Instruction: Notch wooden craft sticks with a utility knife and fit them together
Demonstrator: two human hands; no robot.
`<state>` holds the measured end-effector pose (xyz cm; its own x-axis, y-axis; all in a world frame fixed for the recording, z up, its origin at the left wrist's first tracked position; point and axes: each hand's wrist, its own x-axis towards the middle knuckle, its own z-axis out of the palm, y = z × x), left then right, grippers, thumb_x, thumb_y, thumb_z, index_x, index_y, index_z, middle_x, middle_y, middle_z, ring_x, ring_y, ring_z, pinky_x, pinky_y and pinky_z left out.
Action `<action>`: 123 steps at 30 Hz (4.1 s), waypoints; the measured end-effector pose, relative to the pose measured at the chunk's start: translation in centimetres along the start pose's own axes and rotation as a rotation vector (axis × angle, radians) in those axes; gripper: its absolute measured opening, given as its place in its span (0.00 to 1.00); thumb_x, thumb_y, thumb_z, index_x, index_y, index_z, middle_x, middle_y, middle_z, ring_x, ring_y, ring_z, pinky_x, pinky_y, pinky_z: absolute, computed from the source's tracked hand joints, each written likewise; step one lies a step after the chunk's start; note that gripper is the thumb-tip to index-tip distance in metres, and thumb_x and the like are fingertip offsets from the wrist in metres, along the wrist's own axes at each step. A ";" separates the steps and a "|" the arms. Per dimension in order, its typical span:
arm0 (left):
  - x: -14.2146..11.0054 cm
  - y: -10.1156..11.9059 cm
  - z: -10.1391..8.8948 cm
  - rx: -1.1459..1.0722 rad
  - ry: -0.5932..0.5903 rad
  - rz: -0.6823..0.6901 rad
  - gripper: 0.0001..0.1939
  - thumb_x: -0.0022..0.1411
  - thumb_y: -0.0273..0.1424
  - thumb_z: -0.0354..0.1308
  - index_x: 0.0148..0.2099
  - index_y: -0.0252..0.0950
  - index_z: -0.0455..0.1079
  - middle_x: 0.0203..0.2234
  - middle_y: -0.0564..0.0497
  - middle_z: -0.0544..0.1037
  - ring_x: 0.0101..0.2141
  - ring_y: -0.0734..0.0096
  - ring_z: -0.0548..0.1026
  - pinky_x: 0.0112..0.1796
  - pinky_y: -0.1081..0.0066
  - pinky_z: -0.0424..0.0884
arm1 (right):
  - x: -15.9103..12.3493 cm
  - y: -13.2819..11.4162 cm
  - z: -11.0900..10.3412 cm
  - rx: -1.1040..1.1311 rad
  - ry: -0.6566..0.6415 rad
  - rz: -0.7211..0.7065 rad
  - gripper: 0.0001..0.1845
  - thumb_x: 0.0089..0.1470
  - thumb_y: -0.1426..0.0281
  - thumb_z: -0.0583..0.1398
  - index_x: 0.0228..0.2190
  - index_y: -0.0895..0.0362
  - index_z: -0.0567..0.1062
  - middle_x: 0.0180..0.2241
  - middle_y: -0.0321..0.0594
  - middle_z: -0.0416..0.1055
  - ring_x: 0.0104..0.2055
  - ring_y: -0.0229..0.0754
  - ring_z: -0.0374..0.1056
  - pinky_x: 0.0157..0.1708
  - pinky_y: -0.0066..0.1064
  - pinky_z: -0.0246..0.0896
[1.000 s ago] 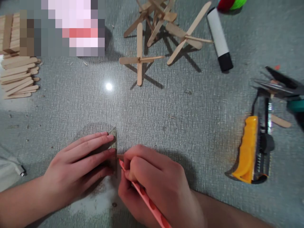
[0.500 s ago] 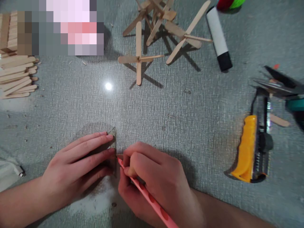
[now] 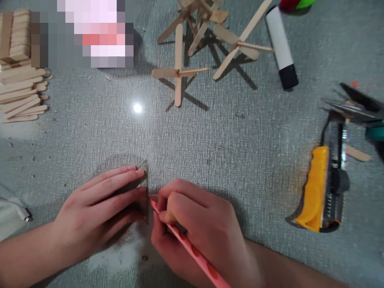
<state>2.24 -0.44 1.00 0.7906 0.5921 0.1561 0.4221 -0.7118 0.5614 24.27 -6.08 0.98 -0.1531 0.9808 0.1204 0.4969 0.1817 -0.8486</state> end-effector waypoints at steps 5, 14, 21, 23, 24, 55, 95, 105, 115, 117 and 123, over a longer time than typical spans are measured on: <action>0.0 0.1 -0.1 -0.007 -0.012 -0.009 0.14 0.69 0.29 0.63 0.54 0.31 0.74 0.59 0.44 0.75 0.63 0.65 0.71 0.64 0.65 0.71 | -0.1 0.1 -0.1 0.001 0.008 0.012 0.14 0.55 0.80 0.60 0.27 0.53 0.61 0.30 0.31 0.75 0.26 0.29 0.72 0.25 0.20 0.68; 0.0 0.0 0.1 -0.022 -0.011 -0.012 0.14 0.68 0.28 0.64 0.54 0.30 0.74 0.60 0.43 0.75 0.63 0.64 0.70 0.65 0.65 0.70 | 0.2 0.2 -0.1 -0.021 0.021 -0.022 0.14 0.54 0.80 0.61 0.26 0.53 0.62 0.29 0.31 0.75 0.24 0.29 0.72 0.23 0.20 0.65; 0.0 0.2 -0.1 -0.012 -0.010 -0.017 0.14 0.67 0.29 0.64 0.54 0.30 0.75 0.60 0.43 0.75 0.63 0.64 0.70 0.64 0.65 0.70 | 0.2 0.0 -0.1 -0.025 0.021 -0.009 0.14 0.53 0.80 0.61 0.25 0.54 0.62 0.29 0.30 0.74 0.24 0.29 0.71 0.24 0.20 0.66; 0.0 0.2 -0.1 -0.003 -0.008 -0.018 0.14 0.68 0.29 0.64 0.54 0.31 0.75 0.60 0.43 0.75 0.62 0.64 0.71 0.64 0.65 0.71 | 0.2 0.1 -0.1 -0.018 0.024 -0.003 0.14 0.53 0.80 0.61 0.25 0.54 0.62 0.29 0.30 0.74 0.24 0.28 0.71 0.25 0.19 0.66; 0.0 0.2 -0.1 0.000 -0.009 -0.019 0.14 0.68 0.29 0.64 0.54 0.31 0.75 0.60 0.43 0.75 0.62 0.64 0.71 0.64 0.65 0.71 | 0.2 0.1 -0.1 -0.016 0.019 -0.003 0.14 0.53 0.79 0.61 0.25 0.54 0.62 0.29 0.30 0.74 0.24 0.28 0.71 0.25 0.19 0.67; 0.1 0.2 0.1 -0.012 0.013 -0.023 0.12 0.68 0.28 0.63 0.52 0.31 0.75 0.58 0.40 0.76 0.61 0.61 0.74 0.62 0.63 0.75 | 0.5 0.0 -0.2 -0.038 0.000 0.007 0.15 0.52 0.81 0.60 0.25 0.53 0.61 0.28 0.29 0.74 0.23 0.29 0.70 0.23 0.21 0.65; -0.6 0.5 -0.1 0.086 0.078 -0.006 0.14 0.64 0.32 0.68 0.48 0.28 0.74 0.49 0.43 0.82 0.55 0.58 0.78 0.57 0.61 0.76 | 0.3 0.5 -1.4 0.126 -0.161 -0.114 0.13 0.57 0.82 0.57 0.39 0.53 0.71 0.36 0.38 0.78 0.35 0.38 0.78 0.31 0.26 0.76; -0.7 0.9 -0.6 0.295 0.084 0.024 0.08 0.65 0.33 0.66 0.39 0.34 0.73 0.37 0.49 0.83 0.47 0.59 0.82 0.48 0.60 0.75 | -0.2 1.1 -1.5 0.221 -0.192 -0.048 0.10 0.67 0.68 0.52 0.43 0.51 0.73 0.40 0.42 0.78 0.37 0.46 0.78 0.32 0.34 0.77; -0.6 0.8 -0.8 0.232 0.106 0.104 0.02 0.66 0.24 0.61 0.40 0.31 0.75 0.37 0.48 0.84 0.39 0.63 0.81 0.40 0.62 0.79 | 0.1 1.2 -1.1 0.305 -0.131 -0.043 0.14 0.69 0.67 0.48 0.41 0.52 0.73 0.38 0.43 0.78 0.38 0.47 0.78 0.31 0.36 0.73; -0.8 1.0 -0.8 0.224 0.086 0.130 0.06 0.68 0.23 0.59 0.44 0.29 0.76 0.40 0.45 0.84 0.42 0.61 0.81 0.43 0.61 0.81 | 0.1 1.2 -1.0 0.316 -0.123 -0.033 0.14 0.69 0.67 0.48 0.41 0.52 0.73 0.37 0.43 0.78 0.37 0.47 0.77 0.32 0.36 0.73; -1.7 2.2 -0.1 0.236 0.087 0.114 0.10 0.65 0.20 0.56 0.44 0.24 0.78 0.46 0.39 0.83 0.44 0.56 0.82 0.44 0.60 0.83 | -0.3 1.3 -1.1 0.335 -0.114 0.001 0.13 0.69 0.67 0.49 0.41 0.53 0.74 0.39 0.43 0.77 0.40 0.46 0.77 0.35 0.36 0.72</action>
<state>1.75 -2.96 2.05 0.8020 0.5261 0.2829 0.4322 -0.8380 0.3332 25.92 -6.02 0.38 -0.2566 0.9635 0.0767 0.1925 0.1287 -0.9728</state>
